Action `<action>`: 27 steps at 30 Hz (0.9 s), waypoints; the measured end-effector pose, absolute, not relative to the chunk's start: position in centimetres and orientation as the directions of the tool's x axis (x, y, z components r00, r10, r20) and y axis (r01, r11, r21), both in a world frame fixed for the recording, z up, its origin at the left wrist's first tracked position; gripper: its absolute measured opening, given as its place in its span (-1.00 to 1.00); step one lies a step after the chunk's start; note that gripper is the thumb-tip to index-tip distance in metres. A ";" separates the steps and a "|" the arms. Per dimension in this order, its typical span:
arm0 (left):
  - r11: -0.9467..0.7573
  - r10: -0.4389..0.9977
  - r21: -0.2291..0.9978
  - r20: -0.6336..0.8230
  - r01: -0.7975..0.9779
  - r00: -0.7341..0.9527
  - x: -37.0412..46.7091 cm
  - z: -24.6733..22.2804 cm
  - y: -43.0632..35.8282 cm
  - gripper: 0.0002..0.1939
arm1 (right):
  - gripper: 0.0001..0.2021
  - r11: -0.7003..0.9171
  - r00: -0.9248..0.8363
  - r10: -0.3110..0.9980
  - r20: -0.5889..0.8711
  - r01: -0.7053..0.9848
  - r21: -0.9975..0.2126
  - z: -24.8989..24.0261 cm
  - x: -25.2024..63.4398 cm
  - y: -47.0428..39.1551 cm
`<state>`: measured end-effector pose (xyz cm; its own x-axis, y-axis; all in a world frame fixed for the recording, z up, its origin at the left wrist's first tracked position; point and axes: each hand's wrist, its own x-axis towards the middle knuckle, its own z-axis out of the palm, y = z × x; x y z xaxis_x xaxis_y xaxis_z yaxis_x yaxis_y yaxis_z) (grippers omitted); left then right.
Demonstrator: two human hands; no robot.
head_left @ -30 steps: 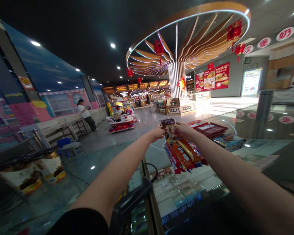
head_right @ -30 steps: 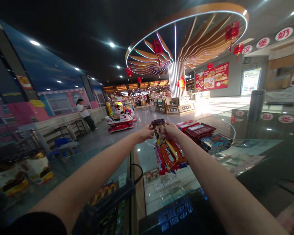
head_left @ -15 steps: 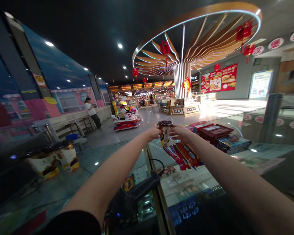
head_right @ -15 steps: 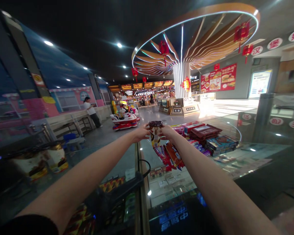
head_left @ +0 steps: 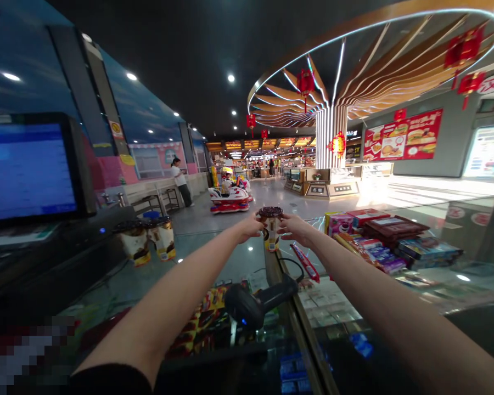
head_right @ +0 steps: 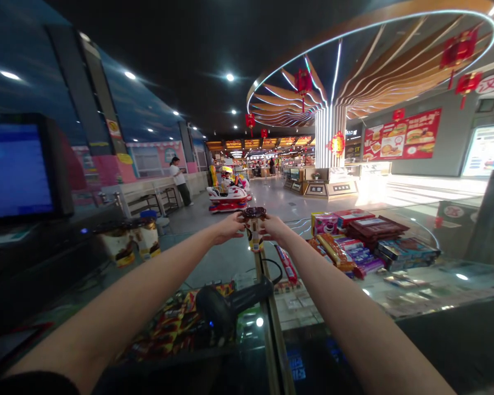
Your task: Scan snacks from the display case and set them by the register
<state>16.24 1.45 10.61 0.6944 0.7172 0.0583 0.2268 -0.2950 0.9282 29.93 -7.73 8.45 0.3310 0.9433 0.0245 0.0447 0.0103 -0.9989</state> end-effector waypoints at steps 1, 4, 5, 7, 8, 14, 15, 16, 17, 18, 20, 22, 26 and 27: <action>-0.292 0.730 0.929 0.061 0.229 0.681 15.5 10.6 1.5 -0.40 | -0.60 0.005 0.323 0.946 0.020 0.048 -0.999 8.5 29.3 -7.6; -0.277 0.758 0.930 0.057 0.241 0.650 13.2 10.4 1.9 -0.40 | -0.59 -0.008 0.303 0.953 0.008 0.051 -0.999 8.7 27.2 -7.1; -0.268 0.764 0.933 0.052 0.242 0.643 12.4 10.3 2.1 -0.39 | -0.59 -0.007 0.293 0.956 0.009 0.052 -0.999 8.7 26.5 -7.0; -0.251 0.773 0.939 0.047 0.236 0.633 10.8 10.1 2.2 -0.36 | -0.59 0.002 0.264 0.964 0.015 0.049 -0.999 8.7 25.2 -6.8; -0.243 0.777 0.943 0.048 0.229 0.628 10.0 10.1 2.3 -0.34 | -0.59 0.007 0.249 0.968 0.018 0.046 -0.999 8.8 24.6 -6.8; -0.222 0.815 0.956 0.075 0.190 0.575 5.7 9.4 2.5 -0.27 | -0.63 0.009 0.160 0.987 0.015 0.038 -0.999 8.7 21.8 -6.3; -0.222 0.820 0.958 0.082 0.183 0.566 5.1 9.3 2.5 -0.25 | -0.64 0.007 0.144 0.990 0.012 0.033 -0.999 8.6 21.4 -6.1; -0.224 0.827 0.958 0.092 0.176 0.555 4.5 9.1 2.6 -0.22 | -0.64 0.006 0.129 0.992 0.009 0.027 -1.000 8.6 21.1 -6.0; -0.229 0.833 0.959 0.103 0.170 0.543 3.9 8.8 2.6 -0.19 | -0.63 0.003 0.115 0.993 0.006 0.024 -1.000 8.6 20.7 -5.9; -0.239 0.838 0.957 0.118 0.163 0.532 3.4 8.6 2.6 -0.15 | -0.62 0.002 0.104 0.995 0.005 0.024 -1.000 8.6 20.4 -5.8; -0.294 0.832 0.944 0.175 0.151 0.527 2.4 8.3 2.7 -0.06 | -0.59 0.008 0.088 0.996 0.011 0.036 -0.999 8.5 19.8 -5.7; -0.426 0.789 0.892 0.283 0.153 0.545 1.5 8.1 2.8 -0.03 | -0.56 0.017 0.071 0.997 0.022 0.061 -0.998 8.6 19.3 -5.7; -0.719 0.666 0.611 0.470 0.331 0.579 0.3 8.5 3.0 -0.33 | -0.54 0.018 0.038 0.999 0.023 0.121 -0.992 8.8 18.4 -6.0; -0.753 0.648 0.533 0.500 0.386 0.574 0.1 8.7 3.0 -0.42 | -0.53 0.016 0.033 0.999 0.020 0.132 -0.991 8.9 18.2 -6.0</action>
